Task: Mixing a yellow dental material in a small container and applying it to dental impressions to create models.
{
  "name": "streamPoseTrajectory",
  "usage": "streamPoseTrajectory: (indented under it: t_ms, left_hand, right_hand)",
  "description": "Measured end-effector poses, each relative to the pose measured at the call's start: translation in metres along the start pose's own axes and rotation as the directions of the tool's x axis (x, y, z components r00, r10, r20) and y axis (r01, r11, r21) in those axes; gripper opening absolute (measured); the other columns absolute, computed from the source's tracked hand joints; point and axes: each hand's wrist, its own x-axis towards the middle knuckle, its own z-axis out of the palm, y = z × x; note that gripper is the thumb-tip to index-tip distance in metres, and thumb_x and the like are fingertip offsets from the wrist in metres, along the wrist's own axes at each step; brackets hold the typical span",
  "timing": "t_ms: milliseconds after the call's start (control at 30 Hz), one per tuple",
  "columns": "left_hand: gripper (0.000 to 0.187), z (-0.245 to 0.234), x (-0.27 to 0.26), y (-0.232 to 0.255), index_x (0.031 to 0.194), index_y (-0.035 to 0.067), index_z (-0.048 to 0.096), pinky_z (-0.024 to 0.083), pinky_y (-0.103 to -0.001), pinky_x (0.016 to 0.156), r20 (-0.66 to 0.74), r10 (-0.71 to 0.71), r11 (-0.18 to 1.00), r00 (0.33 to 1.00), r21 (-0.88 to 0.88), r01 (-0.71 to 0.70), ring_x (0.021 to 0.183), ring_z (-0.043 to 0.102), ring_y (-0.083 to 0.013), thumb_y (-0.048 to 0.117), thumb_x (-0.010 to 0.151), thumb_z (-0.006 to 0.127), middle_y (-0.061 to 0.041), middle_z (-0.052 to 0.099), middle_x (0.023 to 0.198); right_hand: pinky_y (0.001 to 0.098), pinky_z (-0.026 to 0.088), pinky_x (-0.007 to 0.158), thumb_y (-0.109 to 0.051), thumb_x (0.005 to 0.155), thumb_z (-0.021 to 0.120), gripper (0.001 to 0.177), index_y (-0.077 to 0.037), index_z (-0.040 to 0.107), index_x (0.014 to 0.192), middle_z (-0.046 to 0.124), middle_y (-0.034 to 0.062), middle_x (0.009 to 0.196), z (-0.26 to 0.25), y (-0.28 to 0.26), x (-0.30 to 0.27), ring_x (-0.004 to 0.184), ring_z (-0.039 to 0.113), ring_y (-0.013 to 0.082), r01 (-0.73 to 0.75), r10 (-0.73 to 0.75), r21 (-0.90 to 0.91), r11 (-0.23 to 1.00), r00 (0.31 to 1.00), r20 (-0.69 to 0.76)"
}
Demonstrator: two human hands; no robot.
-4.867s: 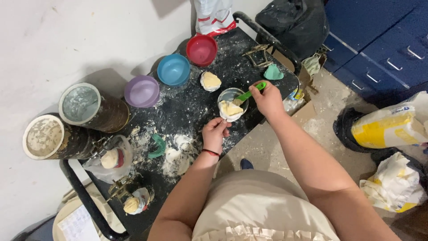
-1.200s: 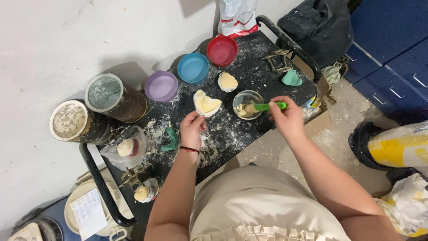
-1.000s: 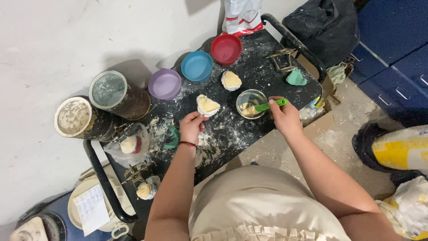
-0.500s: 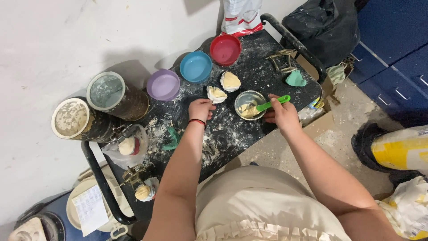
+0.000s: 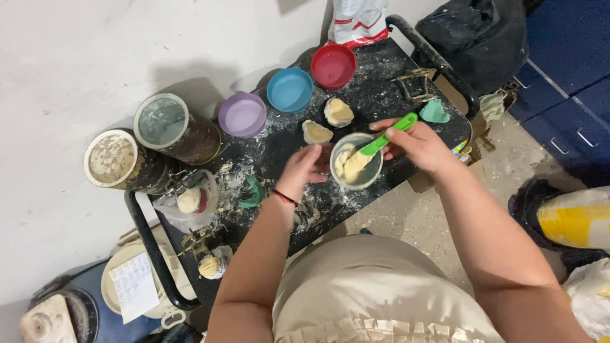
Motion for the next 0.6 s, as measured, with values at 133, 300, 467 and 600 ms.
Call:
streamPoseTrajectory:
  t_ms: [133,300,467,600]
  left_hand:
    - [0.103,0.004,0.002,-0.009,0.151,0.010,0.056,0.068,-0.034,0.065,0.440,0.032,0.998,0.898,-0.056,-0.008,0.092,0.077,-0.0228,0.089,0.084,0.055,-0.014,0.076,0.106]
    - [0.067,-0.023,0.012,-0.034,0.157,-0.001,0.038,0.064,-0.046,0.087,0.387,0.091,0.959,0.918,-0.281,0.023,0.116,0.069,-0.0342,0.040,0.107,0.056,-0.026,0.063,0.132]
    - [0.079,-0.031,-0.003,-0.021,0.161,0.004,0.033,0.058,-0.047,0.101,0.418,0.236,0.930,0.877,-0.358,-0.079,0.130,0.059,-0.0337,0.036,0.100,0.070,-0.025,0.053,0.144]
    - [0.080,-0.035,0.003,-0.029,0.158,0.004,0.038,0.059,-0.050,0.099,0.458,0.298,0.920,0.837,-0.372,-0.125,0.126,0.061,-0.0340,0.041,0.097,0.073,-0.023,0.053,0.139]
  right_hand:
    - [0.0389,0.064,0.078,-0.016,0.104,0.051,0.046,0.009,0.058,0.142,0.075,0.0234,0.101,0.023,-0.034,0.007,0.086,0.069,0.0225,0.135,-0.105,-0.109,0.985,0.963,0.249]
    - [0.0344,0.051,0.065,-0.007,0.079,0.088,0.023,-0.008,0.078,0.100,0.069,0.0085,0.079,0.036,-0.039,-0.015,0.071,0.064,0.0192,0.314,-0.332,-0.426,0.849,0.943,0.032]
    - [0.0337,0.060,0.072,-0.017,0.085,0.080,0.023,-0.015,0.077,0.108,0.074,0.0039,0.091,0.064,-0.049,-0.047,0.080,0.074,0.0207,0.265,-0.279,-0.890,0.372,0.946,0.165]
    - [0.0264,0.059,0.076,-0.020,0.094,0.073,0.020,-0.015,0.078,0.113,0.073,0.0014,0.103,0.072,-0.043,-0.068,0.089,0.074,0.0166,0.211,-0.365,-0.974,0.087,0.916,0.166]
